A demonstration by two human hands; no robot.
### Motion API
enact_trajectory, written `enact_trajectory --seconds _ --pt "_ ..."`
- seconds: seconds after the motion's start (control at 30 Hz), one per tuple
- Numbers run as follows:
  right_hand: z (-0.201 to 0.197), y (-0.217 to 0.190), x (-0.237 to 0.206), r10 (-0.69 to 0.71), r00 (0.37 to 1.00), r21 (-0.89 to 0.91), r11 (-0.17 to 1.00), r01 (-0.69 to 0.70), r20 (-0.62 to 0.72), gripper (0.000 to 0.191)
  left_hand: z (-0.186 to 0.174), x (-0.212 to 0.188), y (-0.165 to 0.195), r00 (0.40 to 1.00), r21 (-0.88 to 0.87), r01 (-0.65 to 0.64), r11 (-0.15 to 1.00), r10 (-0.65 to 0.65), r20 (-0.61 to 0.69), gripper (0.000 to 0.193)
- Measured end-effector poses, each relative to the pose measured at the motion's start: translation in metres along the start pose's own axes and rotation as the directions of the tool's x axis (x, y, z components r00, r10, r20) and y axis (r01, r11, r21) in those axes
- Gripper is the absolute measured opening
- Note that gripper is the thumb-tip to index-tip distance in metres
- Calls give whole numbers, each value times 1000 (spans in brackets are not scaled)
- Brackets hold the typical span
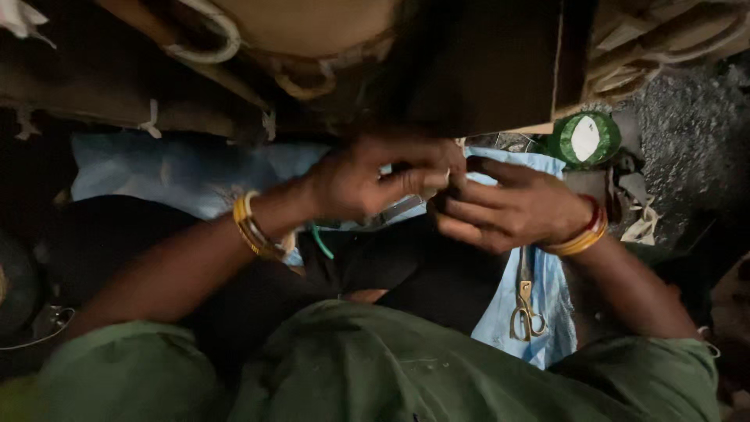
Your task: The person sits cross-legged and repeatedly ties white fabric strips into knots on a wooden rack. They pull the strips taut, form loops, and tighten the knots by hand. Tools such as pliers and scissors are visible nearby but not used.
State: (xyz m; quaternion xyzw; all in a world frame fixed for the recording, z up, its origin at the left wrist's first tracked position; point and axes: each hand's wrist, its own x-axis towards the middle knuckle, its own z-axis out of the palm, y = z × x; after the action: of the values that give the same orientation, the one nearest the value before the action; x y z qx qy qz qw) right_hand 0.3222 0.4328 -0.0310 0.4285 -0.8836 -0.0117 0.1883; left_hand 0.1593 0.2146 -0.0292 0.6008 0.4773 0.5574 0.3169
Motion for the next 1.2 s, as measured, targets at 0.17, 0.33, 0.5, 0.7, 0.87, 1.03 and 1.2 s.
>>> enact_trajectory --seconds 0.17,0.33,0.5,0.7,0.87,1.03,1.2 --pt "-12 7 1 195 975 -58 980 -190 102 30 -25 18 14 940 675 -341 655 218 264 13" --pt "-20 10 -2 196 976 -166 970 -179 96 32 -42 24 27 875 831 -482 279 215 435 8" --pt "4 -32 2 380 925 -96 920 -379 -5 13 -16 12 -9 895 808 -398 435 375 240 22" --pt "108 -142 14 436 897 -47 897 -440 -78 17 73 21 -73 878 248 -57 967 167 -448 49" --pt "239 -197 83 590 752 273 702 -658 293 33 108 16 -93 819 -428 179 886 -375 -434 42" --pt "284 -192 138 771 449 166 422 -891 451 50 96 22 -65 671 257 433 864 -118 -732 31" --pt "257 -203 124 816 371 416 179 -892 443 49 92 7 -40 620 584 329 742 297 -726 26"
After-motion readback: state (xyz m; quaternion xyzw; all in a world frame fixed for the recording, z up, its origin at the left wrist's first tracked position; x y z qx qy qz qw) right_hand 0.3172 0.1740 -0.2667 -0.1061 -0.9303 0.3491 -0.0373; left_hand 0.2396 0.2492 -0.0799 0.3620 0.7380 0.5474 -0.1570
